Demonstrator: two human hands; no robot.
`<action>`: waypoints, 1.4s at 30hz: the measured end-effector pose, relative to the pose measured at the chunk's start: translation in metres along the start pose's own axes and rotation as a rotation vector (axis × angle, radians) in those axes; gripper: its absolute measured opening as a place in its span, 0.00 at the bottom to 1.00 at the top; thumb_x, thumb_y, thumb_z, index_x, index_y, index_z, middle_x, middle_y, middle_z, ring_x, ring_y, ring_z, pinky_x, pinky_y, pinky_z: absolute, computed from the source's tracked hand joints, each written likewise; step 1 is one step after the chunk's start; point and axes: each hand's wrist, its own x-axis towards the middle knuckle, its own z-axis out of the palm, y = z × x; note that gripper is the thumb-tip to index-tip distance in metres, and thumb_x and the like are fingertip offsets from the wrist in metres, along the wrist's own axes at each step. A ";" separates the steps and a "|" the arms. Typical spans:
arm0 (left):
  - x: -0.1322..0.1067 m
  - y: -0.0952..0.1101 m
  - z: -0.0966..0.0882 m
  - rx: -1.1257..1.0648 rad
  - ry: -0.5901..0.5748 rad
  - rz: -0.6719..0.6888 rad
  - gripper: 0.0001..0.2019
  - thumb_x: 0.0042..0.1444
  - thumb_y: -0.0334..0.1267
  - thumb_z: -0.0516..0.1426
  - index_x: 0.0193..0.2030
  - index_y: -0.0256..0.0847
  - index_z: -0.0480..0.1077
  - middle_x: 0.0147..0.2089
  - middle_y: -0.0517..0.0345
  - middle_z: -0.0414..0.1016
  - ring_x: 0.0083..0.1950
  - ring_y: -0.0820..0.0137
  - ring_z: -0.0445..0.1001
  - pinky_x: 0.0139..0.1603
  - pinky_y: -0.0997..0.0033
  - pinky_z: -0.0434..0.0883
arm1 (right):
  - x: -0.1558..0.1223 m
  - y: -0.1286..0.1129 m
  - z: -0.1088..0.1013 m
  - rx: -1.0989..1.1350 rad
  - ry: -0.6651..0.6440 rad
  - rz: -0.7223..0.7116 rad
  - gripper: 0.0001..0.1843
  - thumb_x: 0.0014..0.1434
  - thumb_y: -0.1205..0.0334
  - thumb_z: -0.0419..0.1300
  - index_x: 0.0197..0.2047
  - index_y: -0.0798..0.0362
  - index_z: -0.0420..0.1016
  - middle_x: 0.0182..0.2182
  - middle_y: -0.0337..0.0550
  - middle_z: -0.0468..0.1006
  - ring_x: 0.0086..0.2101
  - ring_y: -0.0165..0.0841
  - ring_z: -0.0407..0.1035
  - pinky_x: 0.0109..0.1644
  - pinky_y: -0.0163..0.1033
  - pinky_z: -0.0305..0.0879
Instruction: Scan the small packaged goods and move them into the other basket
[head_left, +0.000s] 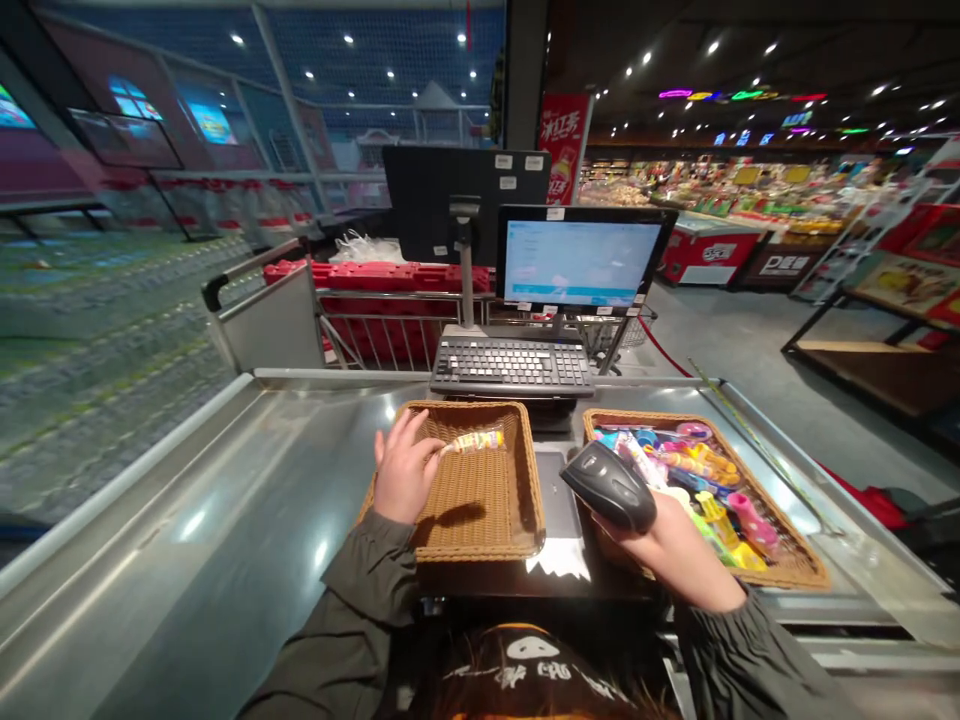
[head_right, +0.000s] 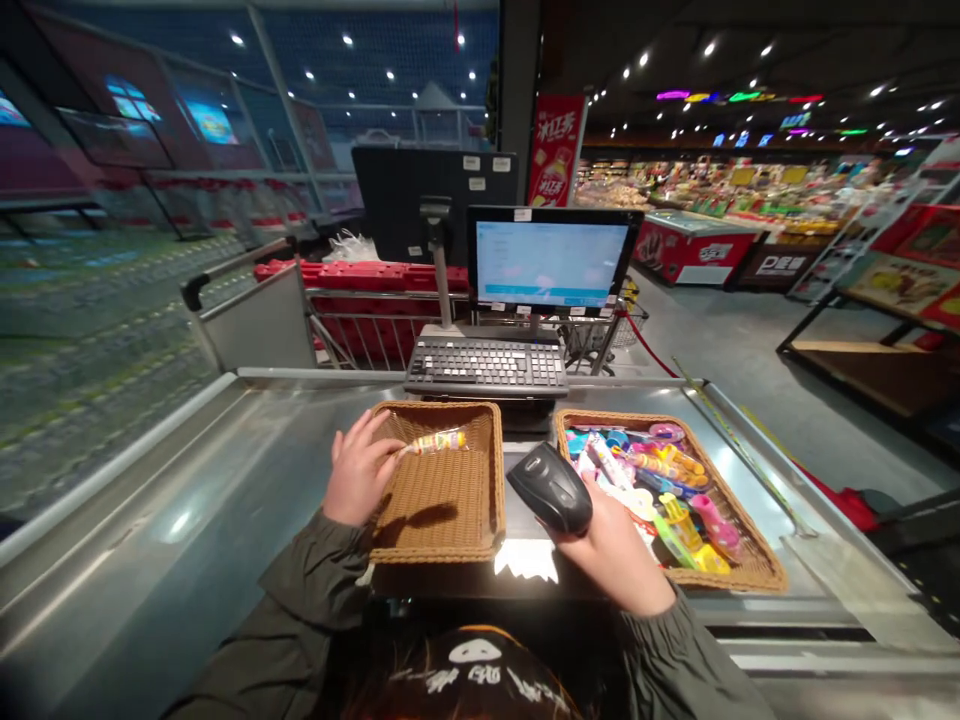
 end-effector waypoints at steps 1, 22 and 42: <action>-0.003 -0.003 -0.001 -0.005 -0.005 -0.010 0.09 0.58 0.31 0.56 0.36 0.46 0.77 0.65 0.52 0.67 0.70 0.52 0.57 0.66 0.31 0.51 | 0.003 -0.005 0.003 0.001 -0.007 -0.010 0.08 0.57 0.58 0.58 0.37 0.49 0.75 0.35 0.47 0.81 0.36 0.43 0.76 0.42 0.49 0.74; -0.010 -0.032 0.019 -0.045 -0.215 0.064 0.06 0.56 0.32 0.58 0.33 0.45 0.77 0.65 0.53 0.67 0.71 0.52 0.55 0.67 0.31 0.48 | 0.073 -0.039 0.074 -0.007 0.062 -0.055 0.15 0.55 0.59 0.59 0.46 0.53 0.75 0.45 0.51 0.79 0.48 0.47 0.73 0.53 0.53 0.67; -0.018 -0.016 0.111 0.201 -0.932 0.290 0.04 0.42 0.32 0.65 0.29 0.41 0.77 0.51 0.43 0.78 0.63 0.43 0.66 0.58 0.23 0.53 | 0.046 -0.019 0.052 -0.252 0.131 -0.091 0.23 0.52 0.63 0.60 0.52 0.54 0.73 0.66 0.55 0.60 0.69 0.57 0.40 0.66 0.72 0.42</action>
